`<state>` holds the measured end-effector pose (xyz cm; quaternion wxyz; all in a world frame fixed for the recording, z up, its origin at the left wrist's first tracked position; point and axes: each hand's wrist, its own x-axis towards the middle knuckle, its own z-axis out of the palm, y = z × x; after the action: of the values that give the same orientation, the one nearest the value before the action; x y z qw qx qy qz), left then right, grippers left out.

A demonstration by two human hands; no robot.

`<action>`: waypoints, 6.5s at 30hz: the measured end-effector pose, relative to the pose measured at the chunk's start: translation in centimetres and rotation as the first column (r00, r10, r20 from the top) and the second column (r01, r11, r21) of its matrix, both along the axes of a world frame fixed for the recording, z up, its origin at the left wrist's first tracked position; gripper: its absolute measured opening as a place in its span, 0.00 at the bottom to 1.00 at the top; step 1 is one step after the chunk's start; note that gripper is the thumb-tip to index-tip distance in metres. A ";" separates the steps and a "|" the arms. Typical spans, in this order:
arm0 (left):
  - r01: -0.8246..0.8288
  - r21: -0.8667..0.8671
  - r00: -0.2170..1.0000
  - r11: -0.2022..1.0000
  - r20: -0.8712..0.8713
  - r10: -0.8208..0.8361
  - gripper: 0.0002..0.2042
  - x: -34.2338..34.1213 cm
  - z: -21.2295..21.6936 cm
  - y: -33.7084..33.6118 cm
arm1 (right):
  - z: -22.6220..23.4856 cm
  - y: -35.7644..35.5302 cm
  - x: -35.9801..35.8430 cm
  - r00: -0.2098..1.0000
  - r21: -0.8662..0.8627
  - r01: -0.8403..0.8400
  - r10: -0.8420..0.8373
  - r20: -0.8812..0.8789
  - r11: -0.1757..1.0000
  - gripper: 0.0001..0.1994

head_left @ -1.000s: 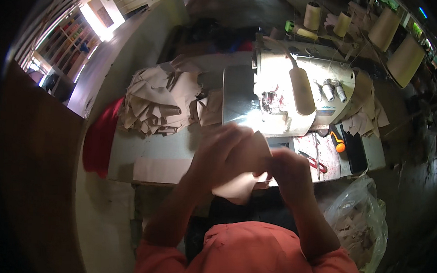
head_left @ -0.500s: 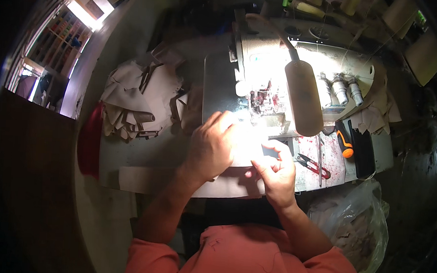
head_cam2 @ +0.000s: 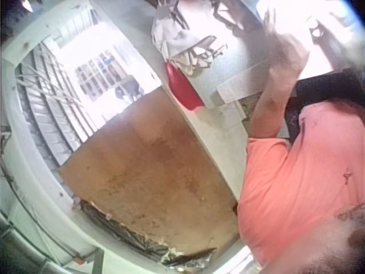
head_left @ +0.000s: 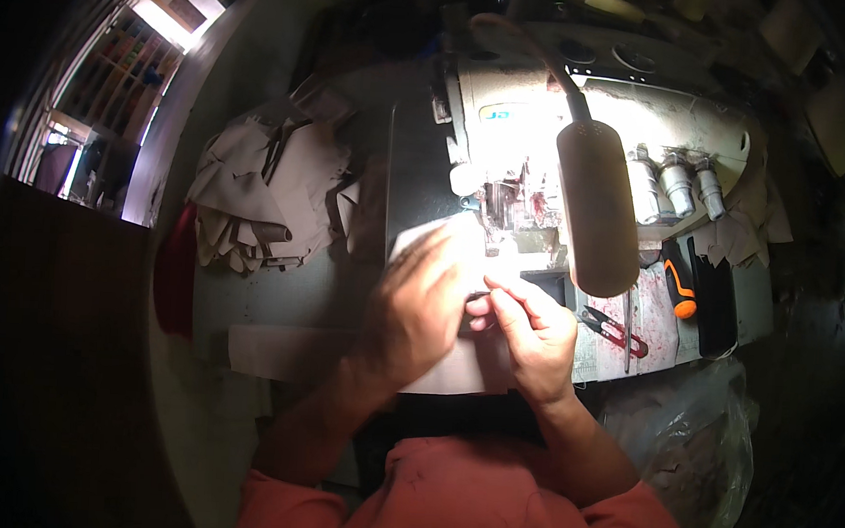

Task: The person repeatedly picks up small beige fabric pieces from a pile, folds them by hand, and places them on a sewing machine table. The process is continuous and repetitive throughout the clip.

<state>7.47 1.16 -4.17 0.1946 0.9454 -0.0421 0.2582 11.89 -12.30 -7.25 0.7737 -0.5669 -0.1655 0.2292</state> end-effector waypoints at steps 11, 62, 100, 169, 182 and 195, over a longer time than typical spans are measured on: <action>-0.174 0.452 0.985 0.875 0.082 0.153 0.13 6.2 -2.8 9.7 | -0.4 -5.5 -0.5 0.997 -0.146 0.076 -0.076 0.007 0.986 0.09; -0.004 -0.237 0.994 0.971 -0.103 -0.021 0.34 -9.9 0.0 -5.0 | 3.7 -2.9 -4.7 0.887 -0.042 -0.398 0.373 -0.273 0.916 0.11; 0.013 -0.029 0.996 0.999 -0.090 -0.015 0.07 1.6 0.8 1.6 | 0.8 -0.5 -0.4 0.993 -0.080 -0.081 0.073 -0.097 0.993 0.09; 0.013 -0.256 0.974 0.966 -0.217 -0.070 0.41 -9.6 0.7 -3.8 | 3.6 -3.4 -4.6 0.930 -0.061 -0.354 0.344 -0.126 0.933 0.08; -0.117 -0.762 0.961 0.637 -0.249 -0.121 0.06 -6.3 2.4 -0.8 | 4.1 -3.8 -4.8 0.921 -0.113 -0.381 0.366 -0.137 0.918 0.06; 0.025 0.097 0.998 0.995 -0.063 -0.019 0.06 -0.7 0.7 0.3 | 0.5 -1.6 -1.2 0.991 -0.136 -0.120 0.111 -0.070 0.983 0.09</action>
<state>6.79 1.45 -3.42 0.1521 0.9608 -0.0593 0.2242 10.70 -13.91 -6.75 0.7222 -0.6018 -0.1574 0.3024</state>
